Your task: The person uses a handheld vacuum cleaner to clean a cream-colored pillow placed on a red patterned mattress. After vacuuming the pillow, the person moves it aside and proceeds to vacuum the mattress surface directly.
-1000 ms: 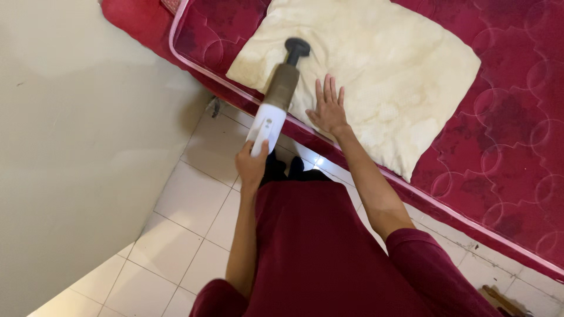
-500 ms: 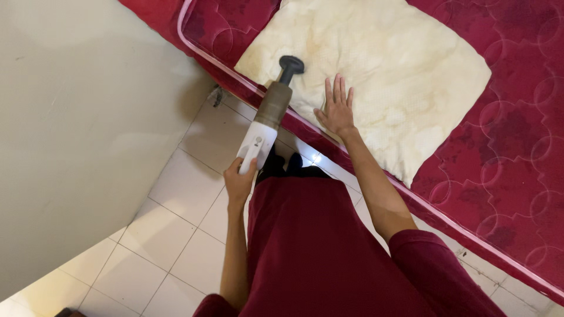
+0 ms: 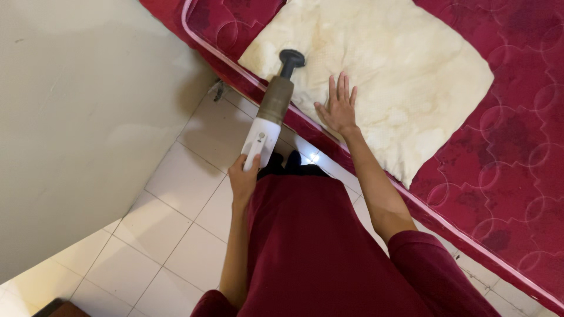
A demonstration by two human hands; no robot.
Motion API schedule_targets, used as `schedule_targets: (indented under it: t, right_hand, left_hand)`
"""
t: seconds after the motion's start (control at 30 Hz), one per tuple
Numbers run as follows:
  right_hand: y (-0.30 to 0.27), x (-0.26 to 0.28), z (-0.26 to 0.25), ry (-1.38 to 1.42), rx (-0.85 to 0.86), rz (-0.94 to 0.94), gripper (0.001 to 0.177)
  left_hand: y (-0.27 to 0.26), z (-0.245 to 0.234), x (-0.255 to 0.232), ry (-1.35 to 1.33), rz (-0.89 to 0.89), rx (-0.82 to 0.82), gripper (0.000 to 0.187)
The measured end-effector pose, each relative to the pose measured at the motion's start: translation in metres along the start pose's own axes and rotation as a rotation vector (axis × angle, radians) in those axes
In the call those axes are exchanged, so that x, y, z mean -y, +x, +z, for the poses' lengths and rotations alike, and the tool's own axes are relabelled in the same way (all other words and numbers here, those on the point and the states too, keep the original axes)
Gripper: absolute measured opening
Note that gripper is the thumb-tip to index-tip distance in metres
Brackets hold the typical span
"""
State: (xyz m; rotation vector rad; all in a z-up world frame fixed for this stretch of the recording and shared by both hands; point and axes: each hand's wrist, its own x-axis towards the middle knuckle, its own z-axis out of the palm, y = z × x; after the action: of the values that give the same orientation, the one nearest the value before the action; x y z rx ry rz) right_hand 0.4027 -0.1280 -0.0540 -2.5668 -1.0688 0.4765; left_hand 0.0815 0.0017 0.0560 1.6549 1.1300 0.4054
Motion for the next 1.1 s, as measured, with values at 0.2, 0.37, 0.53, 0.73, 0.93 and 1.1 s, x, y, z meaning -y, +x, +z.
schedule_targets:
  t: [0.2,0.37,0.53,0.73,0.93,1.1]
  right_hand:
    - [-0.001,0.007,0.005,-0.075,-0.034,-0.020,0.101]
    - [-0.001,0.003,0.001,-0.058,-0.021,-0.036,0.100]
    - [0.000,-0.003,0.015,-0.171,-0.092,-0.089,0.094]
    - [0.008,0.034,0.022,-0.099,-0.040,-0.296,0.094]
    - [0.015,0.064,-0.005,-0.117,0.151,-0.176,0.095]
    - [0.011,0.056,-0.003,-0.163,0.151,-0.195,0.095]
  left_hand:
    - [0.006,0.014,0.016,-0.101,-0.051,-0.023,0.036]
    - [0.033,0.032,0.003,-0.104,0.033,-0.075,0.038]
    - [0.011,0.011,0.008,-0.069,-0.016,-0.079,0.038]
    - [-0.018,-0.011,0.031,-0.069,-0.128,-0.101,0.037]
    - [0.013,0.012,0.031,-0.190,-0.096,-0.122,0.039]
    - [0.029,0.016,0.026,-0.232,-0.157,-0.090,0.035]
